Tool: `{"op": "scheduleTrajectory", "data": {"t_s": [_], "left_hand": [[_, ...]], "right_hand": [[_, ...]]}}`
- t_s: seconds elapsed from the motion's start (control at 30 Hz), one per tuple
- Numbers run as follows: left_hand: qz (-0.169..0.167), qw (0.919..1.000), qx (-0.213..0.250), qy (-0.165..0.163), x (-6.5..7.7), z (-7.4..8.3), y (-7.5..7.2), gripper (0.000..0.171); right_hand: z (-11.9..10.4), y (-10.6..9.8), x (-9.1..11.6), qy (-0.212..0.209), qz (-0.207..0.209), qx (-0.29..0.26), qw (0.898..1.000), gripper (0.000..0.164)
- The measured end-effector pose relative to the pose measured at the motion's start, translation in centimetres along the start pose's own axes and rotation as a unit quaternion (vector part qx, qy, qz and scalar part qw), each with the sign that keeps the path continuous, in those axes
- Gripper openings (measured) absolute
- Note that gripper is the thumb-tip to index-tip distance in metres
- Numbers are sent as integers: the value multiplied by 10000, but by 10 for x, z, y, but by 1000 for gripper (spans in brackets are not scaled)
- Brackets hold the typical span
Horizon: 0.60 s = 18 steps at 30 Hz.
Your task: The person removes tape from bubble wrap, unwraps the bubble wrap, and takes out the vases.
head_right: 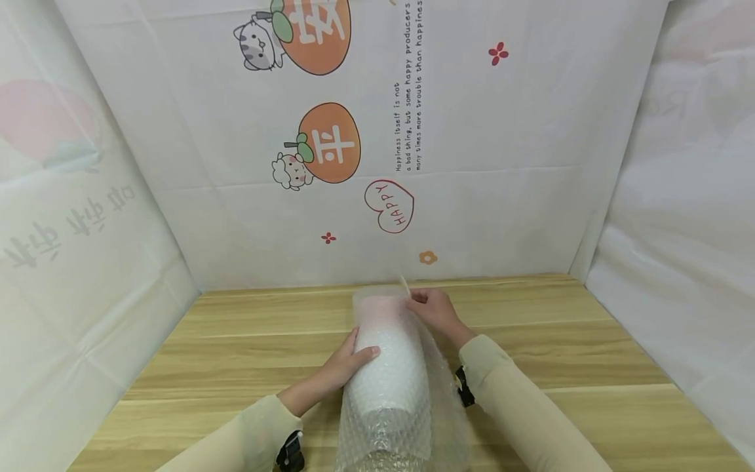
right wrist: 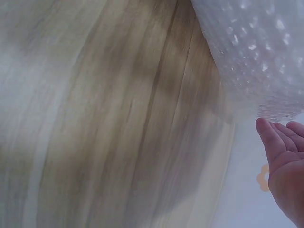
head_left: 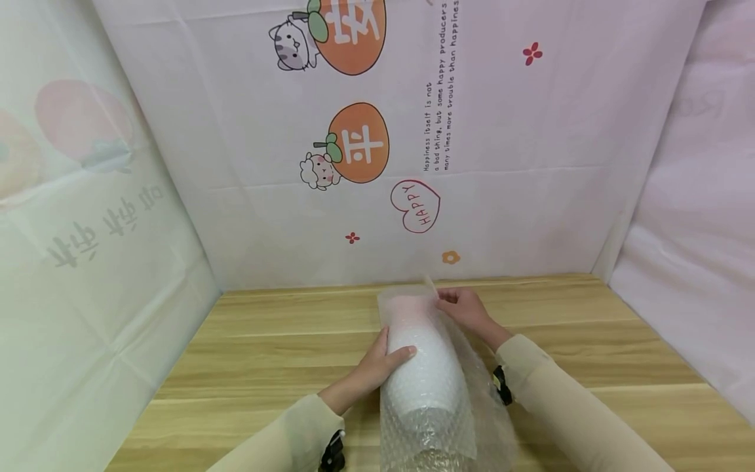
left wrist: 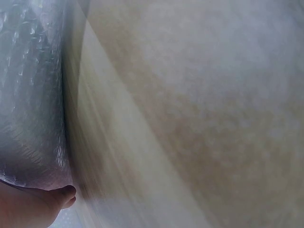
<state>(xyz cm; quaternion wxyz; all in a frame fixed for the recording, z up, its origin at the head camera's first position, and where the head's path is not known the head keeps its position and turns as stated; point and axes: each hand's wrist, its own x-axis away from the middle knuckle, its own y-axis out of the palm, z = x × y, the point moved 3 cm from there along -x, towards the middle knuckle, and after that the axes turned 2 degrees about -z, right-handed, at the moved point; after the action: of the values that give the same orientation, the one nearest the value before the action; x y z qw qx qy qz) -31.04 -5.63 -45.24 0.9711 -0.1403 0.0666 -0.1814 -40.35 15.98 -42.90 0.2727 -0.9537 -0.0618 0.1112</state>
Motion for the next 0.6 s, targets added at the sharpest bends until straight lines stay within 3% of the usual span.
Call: {"op": "scheduleTrajectory", "data": {"t_s": [0.6], "left_hand": [[10, 10000, 60, -2, 0, 1, 0, 89]], "right_hand": [[2, -13, 17, 30, -397, 61, 9992, 46]]}}
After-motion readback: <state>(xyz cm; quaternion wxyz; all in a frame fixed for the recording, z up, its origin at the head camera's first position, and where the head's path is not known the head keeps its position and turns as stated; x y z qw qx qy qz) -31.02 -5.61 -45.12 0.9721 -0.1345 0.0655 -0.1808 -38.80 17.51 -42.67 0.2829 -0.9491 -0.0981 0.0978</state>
